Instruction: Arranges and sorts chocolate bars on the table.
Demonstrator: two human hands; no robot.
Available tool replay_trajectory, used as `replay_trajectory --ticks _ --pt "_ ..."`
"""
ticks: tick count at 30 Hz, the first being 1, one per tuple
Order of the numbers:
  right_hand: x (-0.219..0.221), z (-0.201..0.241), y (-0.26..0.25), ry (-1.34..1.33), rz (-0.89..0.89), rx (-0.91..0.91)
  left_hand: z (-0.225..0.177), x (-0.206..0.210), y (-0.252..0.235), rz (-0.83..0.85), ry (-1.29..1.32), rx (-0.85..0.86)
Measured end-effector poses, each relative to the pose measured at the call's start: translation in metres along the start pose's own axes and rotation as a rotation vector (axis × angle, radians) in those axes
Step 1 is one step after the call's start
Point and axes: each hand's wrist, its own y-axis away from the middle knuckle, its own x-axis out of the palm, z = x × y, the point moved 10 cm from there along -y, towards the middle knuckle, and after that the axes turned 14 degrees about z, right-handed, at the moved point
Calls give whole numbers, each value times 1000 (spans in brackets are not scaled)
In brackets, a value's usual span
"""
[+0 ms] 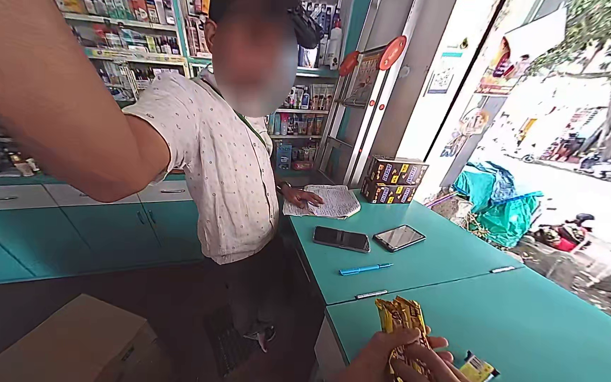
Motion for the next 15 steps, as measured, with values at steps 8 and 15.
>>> replay_trajectory --ticks 8,15 --pt "-44 -83 20 -1000 -240 346 2 3 3 -201 -61 -21" --pt "-43 -87 2 -1071 -221 275 7 0 0 -164 -62 -67"
